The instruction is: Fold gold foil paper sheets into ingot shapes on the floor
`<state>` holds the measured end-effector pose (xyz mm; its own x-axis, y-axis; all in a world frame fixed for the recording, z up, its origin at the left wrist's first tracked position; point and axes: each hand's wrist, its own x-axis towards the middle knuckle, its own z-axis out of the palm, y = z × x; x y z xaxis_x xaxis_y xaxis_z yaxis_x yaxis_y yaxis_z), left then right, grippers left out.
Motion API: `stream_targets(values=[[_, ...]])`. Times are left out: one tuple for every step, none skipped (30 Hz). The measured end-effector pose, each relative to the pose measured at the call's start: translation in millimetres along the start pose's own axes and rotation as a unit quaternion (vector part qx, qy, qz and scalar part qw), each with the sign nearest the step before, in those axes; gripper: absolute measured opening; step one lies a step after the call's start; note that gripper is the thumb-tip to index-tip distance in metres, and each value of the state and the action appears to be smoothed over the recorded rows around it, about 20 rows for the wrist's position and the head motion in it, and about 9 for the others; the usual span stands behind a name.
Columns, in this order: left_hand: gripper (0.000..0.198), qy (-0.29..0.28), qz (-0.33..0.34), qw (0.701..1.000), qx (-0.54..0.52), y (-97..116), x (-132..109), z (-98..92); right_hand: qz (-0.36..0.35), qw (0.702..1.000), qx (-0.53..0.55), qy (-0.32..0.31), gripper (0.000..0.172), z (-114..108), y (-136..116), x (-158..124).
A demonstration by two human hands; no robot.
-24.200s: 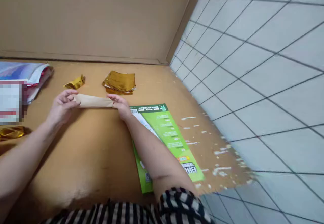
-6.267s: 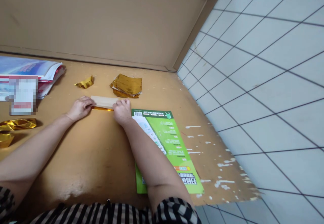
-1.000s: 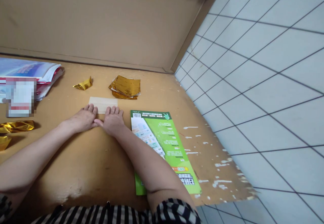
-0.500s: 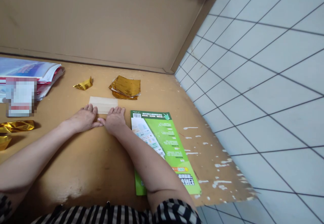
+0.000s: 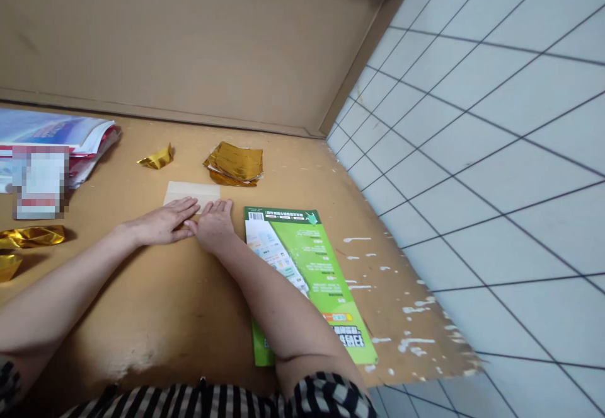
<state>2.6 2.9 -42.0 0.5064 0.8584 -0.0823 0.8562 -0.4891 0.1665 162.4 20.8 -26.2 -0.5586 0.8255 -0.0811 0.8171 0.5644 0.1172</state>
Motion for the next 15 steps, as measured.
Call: stream_targets(values=[[0.067, -0.006, 0.006, 1.000, -0.009, 0.4, 0.5, 0.5, -0.001, 1.000, -0.001, 0.004, 0.073, 1.3, 0.2, 0.3], [0.066, -0.009, 0.011, 1.000, -0.015, 0.7, 0.9, 1.0, -0.003, 1.000, -0.001, 0.008, 0.073, 2.2, 0.4, 0.5], [0.066, -0.009, 0.015, 1.000, -0.019, 1.0, 1.3, 1.4, -0.005, 1.000, -0.003, 0.009, 0.072, 2.7, 0.4, 0.5], [0.065, -0.009, 0.017, 1.000, -0.022, 0.9, 1.7, 2.0, -0.007, 1.000, -0.004, 0.008, 0.072, 2.8, 0.3, 0.5], [0.066, -0.009, 0.019, 1.000, -0.022, 0.7, 2.0, 2.6, -0.008, 1.000, -0.007, 0.005, 0.072, 2.4, 0.2, 0.4], [0.067, -0.009, 0.021, 0.999, -0.022, 0.3, 2.3, 3.1, -0.008, 1.000, -0.009, 0.001, 0.072, 1.8, -0.1, 0.2], [0.068, -0.009, 0.023, 0.999, -0.020, -0.1, 2.7, 3.5, -0.009, 1.000, -0.011, -0.004, 0.072, 1.1, -0.3, 0.0], [0.071, -0.010, 0.024, 0.999, -0.019, -0.2, 3.1, 3.7, -0.008, 1.000, -0.012, -0.007, 0.072, 0.4, -0.6, -0.2], [0.074, -0.012, 0.025, 0.999, -0.016, -0.2, 3.5, 3.6, -0.007, 1.000, -0.012, -0.007, 0.072, -0.1, -0.8, -0.2], [0.077, -0.015, 0.023, 1.000, -0.014, 0.3, 3.8, 3.2, -0.007, 1.000, -0.011, -0.006, 0.073, -0.4, -0.9, -0.2], [0.079, -0.018, 0.019, 1.000, -0.012, 1.1, 4.1, 2.5, -0.006, 1.000, -0.009, -0.005, 0.073, -0.4, -0.9, 0.0], [0.080, -0.020, 0.013, 1.000, -0.008, 2.3, 4.1, 1.6, -0.004, 1.000, -0.007, -0.006, 0.073, -0.4, -0.9, 0.1], [0.080, -0.022, 0.005, 1.000, -0.003, 3.6, 4.0, 0.5, -0.003, 1.000, -0.006, -0.006, 0.072, -0.4, -0.8, 0.3], [0.080, -0.022, -0.005, 1.000, 0.004, 5.0, 3.7, -0.5, -0.003, 1.000, -0.004, -0.007, 0.072, -0.4, -0.7, 0.5], [0.080, -0.022, -0.017, 1.000, 0.013, 6.3, 3.1, -1.5, -0.002, 1.000, -0.003, -0.007, 0.073, -0.7, -0.6, 0.5]])
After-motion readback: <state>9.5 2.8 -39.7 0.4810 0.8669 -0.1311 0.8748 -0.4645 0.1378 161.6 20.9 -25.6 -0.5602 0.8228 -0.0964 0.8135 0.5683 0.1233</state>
